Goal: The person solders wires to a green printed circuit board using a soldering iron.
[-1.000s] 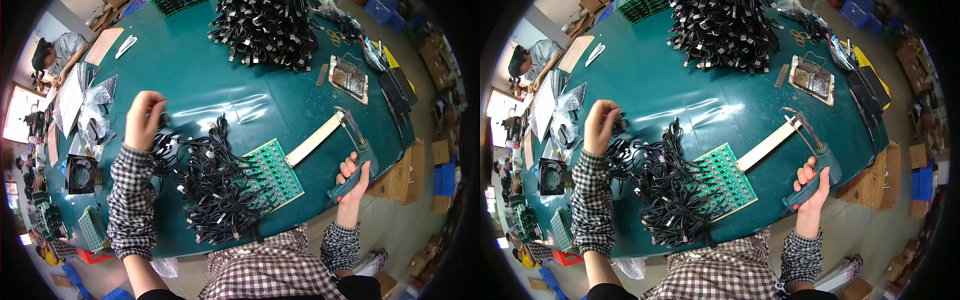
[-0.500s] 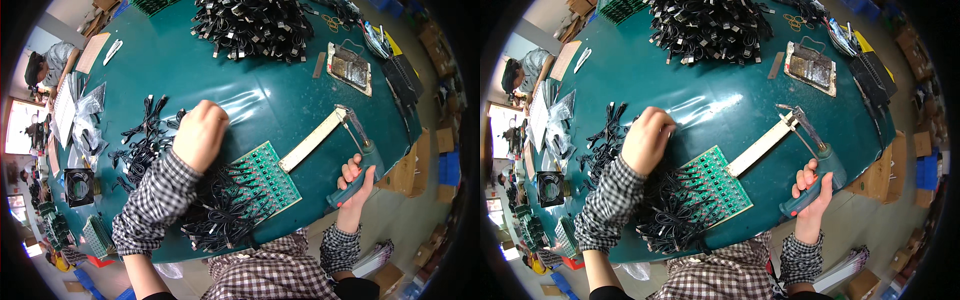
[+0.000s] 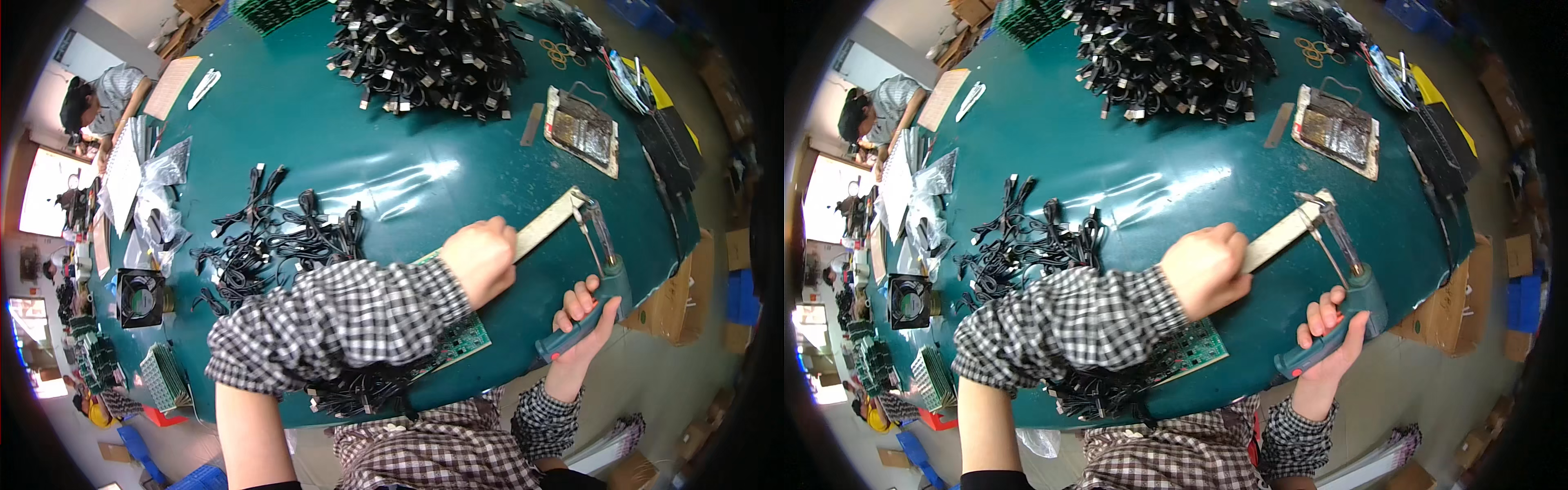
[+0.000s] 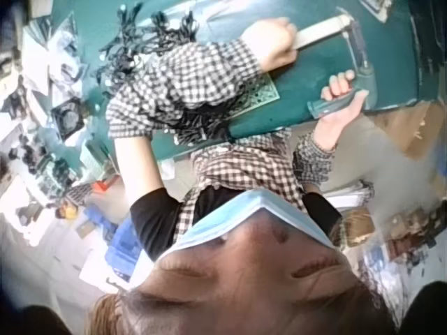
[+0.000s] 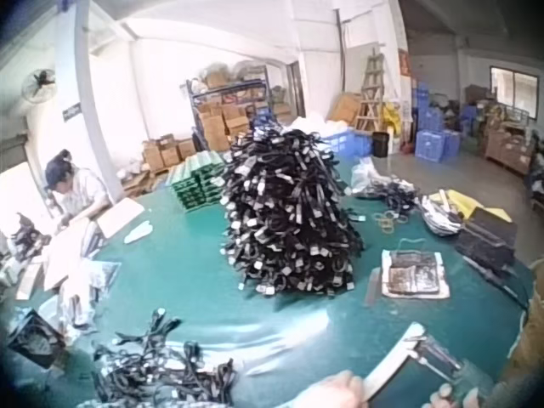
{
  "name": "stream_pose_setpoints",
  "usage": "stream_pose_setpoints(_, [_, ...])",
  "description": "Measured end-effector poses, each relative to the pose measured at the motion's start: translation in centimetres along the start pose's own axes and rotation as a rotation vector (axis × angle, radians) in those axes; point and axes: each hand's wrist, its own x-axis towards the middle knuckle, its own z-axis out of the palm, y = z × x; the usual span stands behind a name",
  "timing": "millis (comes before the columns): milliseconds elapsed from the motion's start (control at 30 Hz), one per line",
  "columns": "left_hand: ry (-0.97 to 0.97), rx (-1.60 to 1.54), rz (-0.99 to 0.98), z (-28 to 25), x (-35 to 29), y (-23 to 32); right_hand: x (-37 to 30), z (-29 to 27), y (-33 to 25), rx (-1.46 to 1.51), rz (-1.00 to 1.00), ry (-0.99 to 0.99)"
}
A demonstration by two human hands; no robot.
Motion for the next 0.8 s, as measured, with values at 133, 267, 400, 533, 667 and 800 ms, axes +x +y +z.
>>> stream_pose_setpoints(133, [-0.040,-0.020,-0.070,-0.5,1.7,0.3,0.1,-0.5,0.2,0.051,0.014,-0.045])
stream_pose_setpoints(267, [-0.046,0.112,-0.175,-8.0,-1.6,-0.4,-0.3,-1.2,-0.5,0.070,-0.008,-0.051])
stream_pose_setpoints(400, [-0.137,0.461,-0.311,-14.1,-8.3,-4.5,0.0,-0.9,-0.1,0.021,-0.007,-0.029])
stream_pose_setpoints(533, [-0.211,0.103,-0.093,-14.8,-11.3,-8.2,0.2,-0.4,-0.1,-0.031,0.012,0.002])
stream_pose_setpoints(667, [0.053,0.170,-0.069,-15.7,-11.6,-7.9,0.2,-0.2,-0.2,-0.056,-0.004,0.036])
stream_pose_setpoints(800, [0.409,-0.064,-0.157,-15.8,-10.6,-7.0,0.2,-0.8,-0.3,-0.039,-0.018,0.002])
